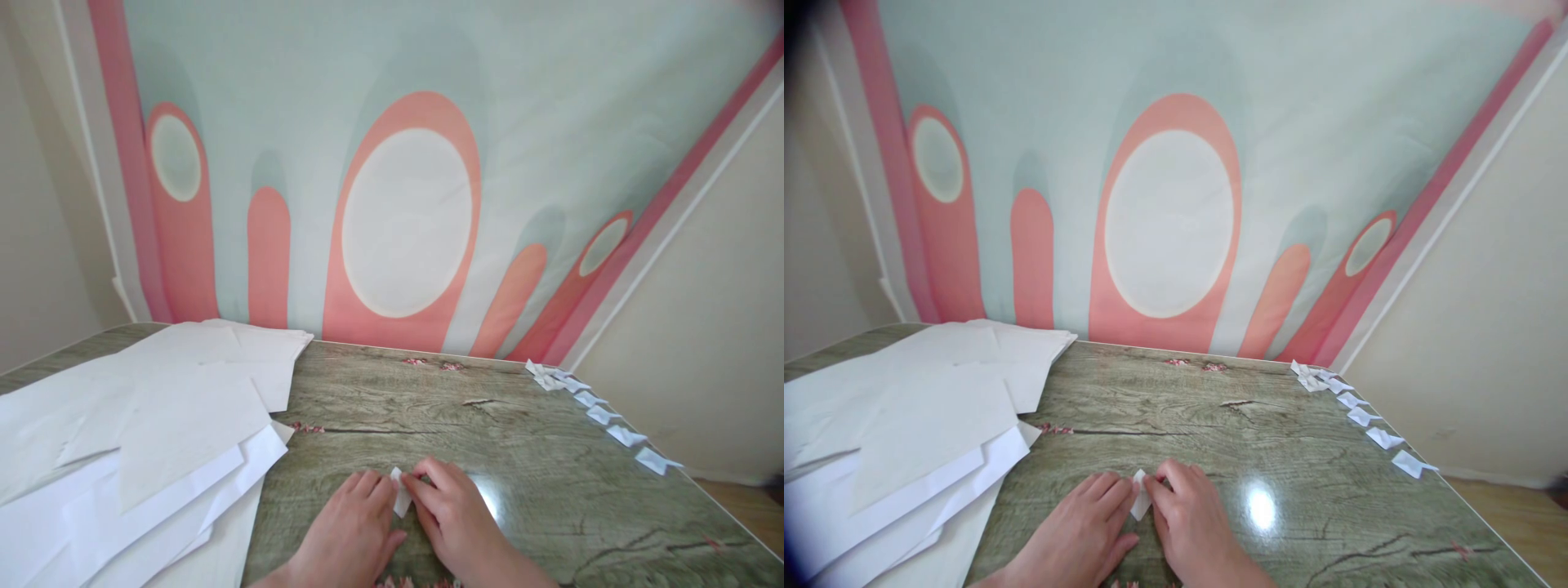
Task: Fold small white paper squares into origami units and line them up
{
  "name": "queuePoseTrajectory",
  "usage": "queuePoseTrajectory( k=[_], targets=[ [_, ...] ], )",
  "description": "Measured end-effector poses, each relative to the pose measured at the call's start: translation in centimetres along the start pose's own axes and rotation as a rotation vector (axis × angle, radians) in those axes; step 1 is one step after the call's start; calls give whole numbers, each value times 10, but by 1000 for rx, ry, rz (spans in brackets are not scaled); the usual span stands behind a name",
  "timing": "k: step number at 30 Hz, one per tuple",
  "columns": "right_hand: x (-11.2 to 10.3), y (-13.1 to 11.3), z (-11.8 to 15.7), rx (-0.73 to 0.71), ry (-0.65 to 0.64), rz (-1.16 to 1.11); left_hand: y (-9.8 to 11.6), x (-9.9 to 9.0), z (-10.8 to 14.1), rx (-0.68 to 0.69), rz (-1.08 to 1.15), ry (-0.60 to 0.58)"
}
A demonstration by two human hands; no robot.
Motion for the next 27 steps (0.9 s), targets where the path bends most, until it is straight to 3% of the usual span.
queuePoseTrajectory(
  k=[8,17,27],
  targets=[
    [2,3,0,-22,34,66,1,-1,-1,21,-50,30],
    [2,-10,2,-158,36,167,1,-4,-2,0,-16,-7],
    [8,-3,4,-102,56,64,2,4,0,42,-45,2]
  ],
)
Point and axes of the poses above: each hand's wrist, its own z-axis away from the middle knuckle, its own x-axis out of the palm, y = z × x, the point moved 5 cm from there along -z, towards the middle knuckle, and after that the axes turned 14 degrees about y, right-handed, at the moved point
